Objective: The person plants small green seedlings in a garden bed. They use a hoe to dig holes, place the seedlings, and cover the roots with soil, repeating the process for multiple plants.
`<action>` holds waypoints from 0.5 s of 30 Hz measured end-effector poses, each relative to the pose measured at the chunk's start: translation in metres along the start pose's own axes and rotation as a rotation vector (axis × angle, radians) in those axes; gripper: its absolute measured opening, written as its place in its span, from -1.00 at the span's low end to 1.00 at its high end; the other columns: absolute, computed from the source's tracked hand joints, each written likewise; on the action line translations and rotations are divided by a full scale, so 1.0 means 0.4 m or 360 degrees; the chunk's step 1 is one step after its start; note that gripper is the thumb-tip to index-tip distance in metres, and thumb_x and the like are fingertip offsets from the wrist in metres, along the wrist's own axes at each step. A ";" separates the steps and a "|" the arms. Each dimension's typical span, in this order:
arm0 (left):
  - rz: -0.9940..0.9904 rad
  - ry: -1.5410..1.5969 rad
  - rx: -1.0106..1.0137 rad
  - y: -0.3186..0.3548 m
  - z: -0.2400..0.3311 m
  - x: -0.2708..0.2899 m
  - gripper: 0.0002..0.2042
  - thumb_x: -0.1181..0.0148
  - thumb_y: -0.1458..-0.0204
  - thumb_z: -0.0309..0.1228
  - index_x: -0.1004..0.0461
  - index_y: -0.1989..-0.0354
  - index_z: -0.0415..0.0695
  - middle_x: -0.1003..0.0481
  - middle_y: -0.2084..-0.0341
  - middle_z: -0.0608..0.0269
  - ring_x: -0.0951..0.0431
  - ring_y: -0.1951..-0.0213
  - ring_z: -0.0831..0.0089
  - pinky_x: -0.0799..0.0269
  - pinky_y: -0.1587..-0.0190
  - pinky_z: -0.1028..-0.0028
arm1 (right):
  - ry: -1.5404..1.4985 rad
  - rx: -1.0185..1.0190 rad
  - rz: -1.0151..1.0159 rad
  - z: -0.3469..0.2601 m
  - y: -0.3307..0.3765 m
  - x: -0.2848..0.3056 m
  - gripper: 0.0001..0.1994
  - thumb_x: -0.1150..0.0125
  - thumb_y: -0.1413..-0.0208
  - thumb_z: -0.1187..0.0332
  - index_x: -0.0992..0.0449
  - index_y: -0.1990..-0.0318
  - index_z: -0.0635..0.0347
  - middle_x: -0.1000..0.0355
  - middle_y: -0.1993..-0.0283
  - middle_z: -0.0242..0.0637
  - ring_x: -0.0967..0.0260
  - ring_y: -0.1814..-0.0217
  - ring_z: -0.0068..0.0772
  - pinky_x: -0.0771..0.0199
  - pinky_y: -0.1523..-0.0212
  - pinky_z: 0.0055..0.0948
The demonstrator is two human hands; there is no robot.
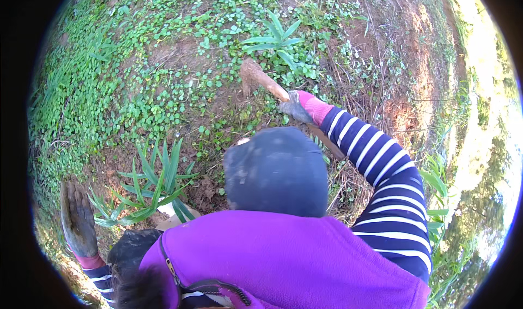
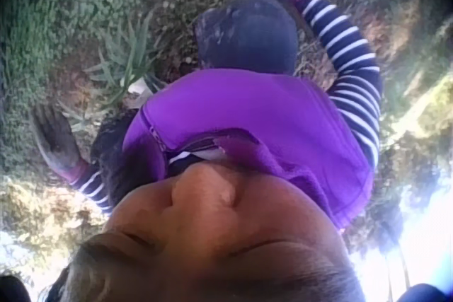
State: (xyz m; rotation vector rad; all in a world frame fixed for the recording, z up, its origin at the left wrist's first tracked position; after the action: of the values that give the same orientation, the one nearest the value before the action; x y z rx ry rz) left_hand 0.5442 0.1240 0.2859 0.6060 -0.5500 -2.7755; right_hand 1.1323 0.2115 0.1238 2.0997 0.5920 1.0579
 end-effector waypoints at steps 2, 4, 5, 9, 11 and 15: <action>0.0042 -0.0063 -0.0034 0.002 0.000 0.026 -0.47 0.30 -0.38 -0.21 -0.01 -0.44 -0.23 0.03 -0.44 -0.03 0.01 -0.45 0.18 0.02 -0.42 0.31 | -0.0149 -0.0187 -0.0116 0.052 -0.003 0.011 -0.68 -0.18 -0.16 0.09 -0.49 0.22 0.19 -0.34 0.59 -0.40 -0.29 0.65 -0.56 -0.29 0.65 -0.49; 0.0233 -0.0077 0.0011 -0.001 -0.007 0.071 -0.48 0.25 -0.37 -0.22 -0.03 -0.44 -0.19 0.00 -0.43 -0.03 -0.02 -0.44 0.17 0.00 -0.41 0.30 | -0.0557 0.0188 -0.0089 0.038 -0.037 0.023 -0.69 -0.21 -0.15 0.09 -0.43 0.31 0.18 -0.32 0.62 -0.43 -0.25 0.69 -0.56 -0.25 0.68 -0.48; 0.0291 -0.0150 0.0020 -0.003 -0.008 0.094 -0.48 0.24 -0.37 -0.23 -0.04 -0.44 -0.16 -0.01 -0.43 -0.03 -0.03 -0.44 0.17 0.00 -0.41 0.31 | -0.0605 0.0131 0.0010 0.044 -0.063 0.019 -0.71 -0.21 -0.15 0.10 -0.43 0.33 0.16 -0.32 0.63 -0.44 -0.24 0.71 -0.55 -0.25 0.69 -0.44; 0.0530 -0.0299 0.0061 -0.003 -0.006 0.204 -0.49 0.19 -0.35 -0.26 -0.05 -0.45 -0.06 -0.06 -0.41 -0.02 -0.09 -0.40 0.18 -0.03 -0.40 0.35 | -0.0307 0.0229 0.0284 0.062 -0.119 -0.016 -0.81 -0.15 -0.19 0.18 -0.44 0.35 0.06 -0.35 0.60 -0.48 -0.30 0.63 -0.50 -0.31 0.62 -0.35; 0.0626 -0.0370 0.0098 0.002 -0.003 0.259 -0.52 0.19 -0.35 -0.28 -0.10 -0.43 -0.04 -0.10 -0.41 0.09 -0.13 -0.39 0.24 -0.09 -0.37 0.37 | -0.1102 -0.0344 0.0016 0.144 -0.087 -0.071 -0.87 -0.09 -0.21 0.26 -0.44 0.37 0.00 -0.33 0.59 -0.51 -0.35 0.53 -0.48 -0.36 0.56 -0.31; 0.0619 -0.0432 0.0167 -0.015 -0.002 0.325 -0.54 0.17 -0.34 -0.30 -0.15 -0.41 -0.03 -0.15 -0.40 0.20 -0.20 -0.36 0.31 -0.16 -0.33 0.38 | 0.0332 0.0167 -0.0332 0.174 -0.009 -0.048 -0.88 -0.12 -0.17 0.22 -0.46 0.38 -0.06 -0.31 0.58 -0.53 -0.35 0.54 -0.50 -0.34 0.53 -0.34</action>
State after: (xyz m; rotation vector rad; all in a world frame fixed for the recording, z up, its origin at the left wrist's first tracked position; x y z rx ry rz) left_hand 0.4287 0.0885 0.2374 0.1185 -0.7802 -2.4779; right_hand 1.1786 0.1745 0.0820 1.9769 0.9659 1.1532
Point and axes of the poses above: each hand's wrist, its own y-axis away from the middle knuckle, its own x-axis out of the back of the hand, z = x × y, the point moved 5 cm from there along -y, towards the middle knuckle
